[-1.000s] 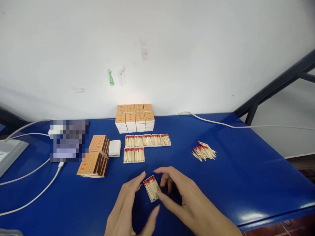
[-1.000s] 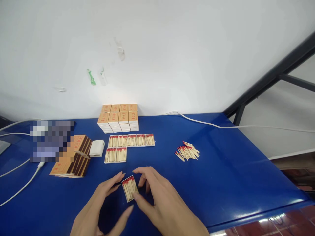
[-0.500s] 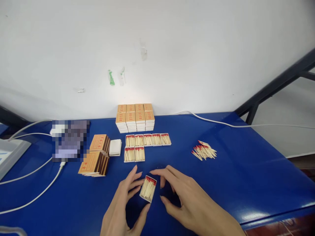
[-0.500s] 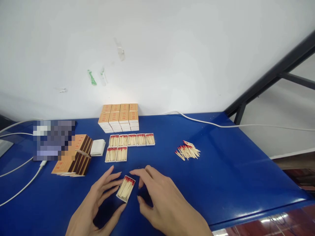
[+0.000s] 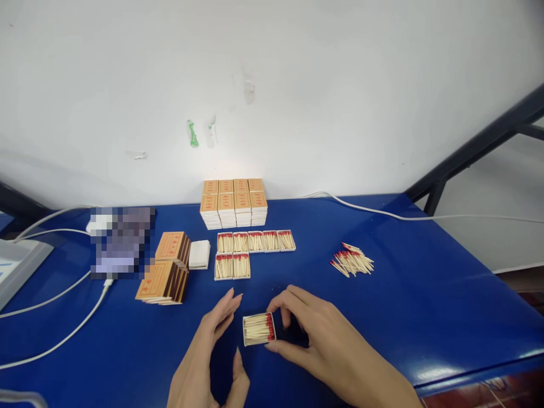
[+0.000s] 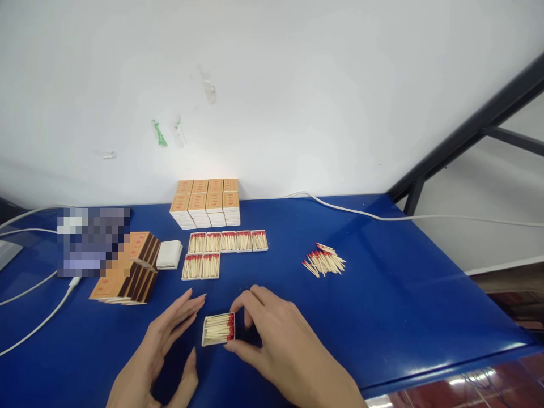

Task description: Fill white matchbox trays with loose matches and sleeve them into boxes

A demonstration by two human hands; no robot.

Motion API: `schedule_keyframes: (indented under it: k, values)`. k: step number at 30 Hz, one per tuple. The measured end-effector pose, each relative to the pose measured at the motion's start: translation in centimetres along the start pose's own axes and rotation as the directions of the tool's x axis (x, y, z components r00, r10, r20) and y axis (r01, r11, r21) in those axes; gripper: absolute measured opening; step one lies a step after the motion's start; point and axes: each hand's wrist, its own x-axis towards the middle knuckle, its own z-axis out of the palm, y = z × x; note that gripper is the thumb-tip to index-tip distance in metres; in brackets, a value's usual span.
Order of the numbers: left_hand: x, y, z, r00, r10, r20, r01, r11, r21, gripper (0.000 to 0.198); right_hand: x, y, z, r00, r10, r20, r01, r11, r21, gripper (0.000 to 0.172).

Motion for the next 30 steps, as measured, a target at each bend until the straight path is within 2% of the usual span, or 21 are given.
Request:
schedule_keyframes:
  k: [3,4,9,11,14,15,16,19,21,26,30]
  values:
    - [0.1,0.2,0.0,0.999,-0.044,-0.016,0.044,0.999,-0.002,0.058,-0.1,0.4,0.4,0.999,0.016,-0.027,-0.018,0.998,-0.065,0.053]
    - [0.2,0.0,0.1,0.999,-0.051,-0.019,0.051,0.999,-0.008,0.058,-0.1,0.4,0.5,1.0,0.002,-0.023,-0.003,0.998,-0.066,0.057]
    - [0.5,-1.2,0.6,0.999,0.034,-0.012,-0.035,0.994,-0.102,0.06,0.2,0.5,0.1,0.996,-0.084,-0.008,0.084,0.996,-0.006,0.029]
    - [0.5,-1.3,0.6,0.999,0.036,-0.013,-0.037,0.994,-0.102,0.059,0.2,0.6,-0.2,0.995,-0.099,-0.002,0.098,0.995,-0.014,0.034]
    - [0.5,-0.5,0.4,0.999,-0.041,-0.024,0.04,0.999,-0.017,0.056,0.0,0.7,-0.5,0.995,-0.099,0.019,0.1,0.993,-0.067,0.062]
    - [0.4,-0.2,0.3,0.998,-0.064,-0.028,0.064,0.998,0.016,0.054,0.0,0.7,-0.6,0.995,-0.099,0.029,0.101,0.992,-0.079,0.066]
    - [0.4,0.1,0.3,0.997,-0.076,-0.03,0.077,0.996,0.04,0.052,0.0,0.6,-0.7,0.994,-0.102,0.042,0.105,0.991,-0.082,0.065]
    - [0.5,0.5,0.1,0.997,-0.069,-0.033,0.072,0.995,0.065,0.048,0.3,0.3,-1.0,0.989,-0.125,0.074,0.13,0.99,-0.056,0.041]
    - [0.5,0.4,0.1,0.997,-0.065,-0.041,0.068,0.995,0.072,0.048,0.5,0.2,-1.3,0.987,-0.134,0.085,0.136,0.99,-0.026,0.036]
    - [0.3,-0.1,0.2,0.994,-0.094,-0.057,0.098,0.993,0.072,0.046,0.4,0.5,-1.9,0.991,-0.108,0.081,0.111,0.993,-0.028,0.056]
    - [0.0,-0.2,0.5,0.993,-0.103,-0.051,0.106,0.993,0.058,0.045,-0.6,0.3,-0.8,0.999,-0.042,-0.035,0.041,0.998,-0.037,0.066]
